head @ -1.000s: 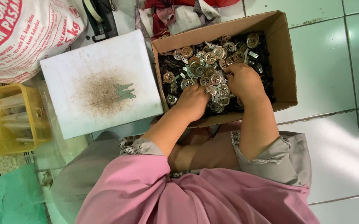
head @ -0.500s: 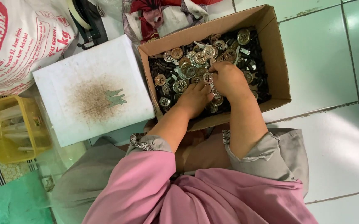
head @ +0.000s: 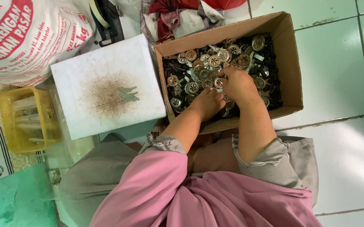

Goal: Packaging small metal components into plastic bags while sitting on the floor.

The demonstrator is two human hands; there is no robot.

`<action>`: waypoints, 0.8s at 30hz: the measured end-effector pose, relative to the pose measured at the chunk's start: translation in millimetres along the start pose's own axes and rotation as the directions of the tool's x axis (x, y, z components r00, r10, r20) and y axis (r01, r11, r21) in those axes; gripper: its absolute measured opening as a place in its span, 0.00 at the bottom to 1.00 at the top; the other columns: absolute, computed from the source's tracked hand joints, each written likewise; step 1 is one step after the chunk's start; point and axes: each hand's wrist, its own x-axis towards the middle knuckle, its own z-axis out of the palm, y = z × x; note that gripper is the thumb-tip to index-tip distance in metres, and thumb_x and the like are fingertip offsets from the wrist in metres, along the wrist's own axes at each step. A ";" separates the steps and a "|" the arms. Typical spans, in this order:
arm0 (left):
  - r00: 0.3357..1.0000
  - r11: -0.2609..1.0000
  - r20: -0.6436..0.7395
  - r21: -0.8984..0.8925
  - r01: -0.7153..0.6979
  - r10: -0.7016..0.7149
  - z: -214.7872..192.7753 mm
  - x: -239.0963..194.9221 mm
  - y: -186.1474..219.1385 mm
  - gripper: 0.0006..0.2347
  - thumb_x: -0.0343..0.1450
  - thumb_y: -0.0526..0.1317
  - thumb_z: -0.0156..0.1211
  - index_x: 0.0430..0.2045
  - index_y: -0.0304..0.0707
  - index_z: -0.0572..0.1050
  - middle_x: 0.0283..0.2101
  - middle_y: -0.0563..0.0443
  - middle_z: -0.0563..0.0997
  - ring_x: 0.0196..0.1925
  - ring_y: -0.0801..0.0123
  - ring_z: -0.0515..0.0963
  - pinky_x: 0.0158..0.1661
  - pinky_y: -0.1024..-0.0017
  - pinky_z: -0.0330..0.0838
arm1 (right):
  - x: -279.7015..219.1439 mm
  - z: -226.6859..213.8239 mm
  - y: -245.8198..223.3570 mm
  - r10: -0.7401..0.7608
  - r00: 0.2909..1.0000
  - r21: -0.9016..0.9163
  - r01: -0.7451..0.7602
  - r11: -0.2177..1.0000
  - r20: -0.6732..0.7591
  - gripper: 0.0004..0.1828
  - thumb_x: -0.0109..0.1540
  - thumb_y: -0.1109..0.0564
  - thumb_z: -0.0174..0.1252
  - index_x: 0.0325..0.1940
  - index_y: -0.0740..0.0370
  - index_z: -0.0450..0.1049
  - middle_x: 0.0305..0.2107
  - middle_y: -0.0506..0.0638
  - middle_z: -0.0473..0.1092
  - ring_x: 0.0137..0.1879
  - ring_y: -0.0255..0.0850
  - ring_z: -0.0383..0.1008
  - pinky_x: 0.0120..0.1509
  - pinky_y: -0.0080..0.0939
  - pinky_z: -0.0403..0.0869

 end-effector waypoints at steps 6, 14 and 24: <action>1.000 0.999 -0.021 0.043 0.013 -0.012 -14.6 -3.5 4.0 0.07 0.74 0.41 0.49 0.33 0.47 0.77 0.42 0.50 0.78 0.47 0.52 0.75 0.50 0.53 0.66 | 0.5 0.4 -5.3 -0.002 0.999 -0.030 0.003 1.000 0.041 0.13 0.67 0.60 0.54 0.54 0.58 0.79 0.45 0.61 0.74 0.51 0.60 0.77 0.48 0.57 0.79; 0.995 0.995 -0.076 -0.077 0.066 -0.072 -2.1 2.9 10.6 0.09 0.72 0.38 0.48 0.28 0.51 0.79 0.35 0.52 0.82 0.42 0.52 0.80 0.43 0.54 0.70 | -8.9 6.1 -5.6 -0.082 0.997 -0.076 0.082 0.994 0.013 0.15 0.68 0.61 0.55 0.58 0.60 0.80 0.42 0.62 0.74 0.50 0.59 0.78 0.47 0.57 0.80; 0.862 0.767 -0.002 -0.457 0.450 -0.507 -43.8 -18.8 16.0 0.11 0.71 0.40 0.49 0.23 0.42 0.80 0.27 0.46 0.83 0.31 0.49 0.86 0.30 0.57 0.79 | -29.4 21.0 -29.6 -0.241 0.966 -0.041 0.238 0.970 -0.099 0.19 0.66 0.64 0.57 0.61 0.61 0.77 0.41 0.63 0.75 0.49 0.59 0.77 0.46 0.57 0.80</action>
